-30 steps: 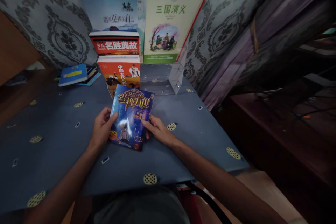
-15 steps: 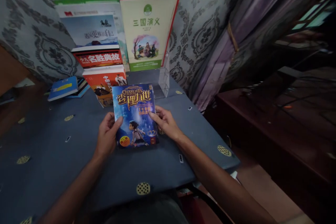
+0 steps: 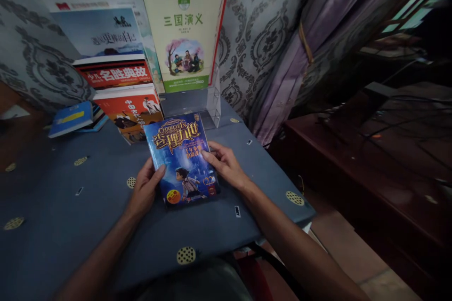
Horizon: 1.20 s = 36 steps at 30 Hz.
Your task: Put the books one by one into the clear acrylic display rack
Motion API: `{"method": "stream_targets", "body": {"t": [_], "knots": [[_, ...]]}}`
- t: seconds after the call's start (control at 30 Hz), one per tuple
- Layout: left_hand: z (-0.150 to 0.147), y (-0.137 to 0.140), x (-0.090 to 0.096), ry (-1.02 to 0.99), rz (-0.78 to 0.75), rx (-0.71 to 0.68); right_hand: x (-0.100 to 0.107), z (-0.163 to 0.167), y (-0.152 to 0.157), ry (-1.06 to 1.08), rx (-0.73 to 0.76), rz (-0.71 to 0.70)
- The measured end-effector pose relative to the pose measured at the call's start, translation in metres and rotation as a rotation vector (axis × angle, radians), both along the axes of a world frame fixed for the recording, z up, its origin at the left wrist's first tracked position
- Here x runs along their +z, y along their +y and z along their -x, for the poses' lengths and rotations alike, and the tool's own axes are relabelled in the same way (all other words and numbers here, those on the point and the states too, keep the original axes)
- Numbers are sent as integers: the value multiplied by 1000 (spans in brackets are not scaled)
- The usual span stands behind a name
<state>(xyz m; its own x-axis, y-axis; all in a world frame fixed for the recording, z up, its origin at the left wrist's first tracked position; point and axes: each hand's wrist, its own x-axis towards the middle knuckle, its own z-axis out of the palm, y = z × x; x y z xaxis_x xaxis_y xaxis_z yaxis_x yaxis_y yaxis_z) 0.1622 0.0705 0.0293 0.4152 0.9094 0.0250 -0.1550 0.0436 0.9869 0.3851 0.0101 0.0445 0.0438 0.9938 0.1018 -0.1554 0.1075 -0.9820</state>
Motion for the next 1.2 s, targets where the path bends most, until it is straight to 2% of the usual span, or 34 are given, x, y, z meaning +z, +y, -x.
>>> {"method": "stream_targets", "body": {"t": [0.5, 0.83, 1.03, 1.2], "knots": [[6, -3, -1, -53, 38, -25, -6, 4, 2, -1, -1, 44], [9, -2, -5, 61, -43, -7, -10, 4, 4, -73, 12, -58], [4, -10, 6, 90, -64, 49, -2, 5, -4, -145, -31, -163], [4, -15, 5, 119, -88, 98, 5, -1, -12, -263, -43, -220]]}}
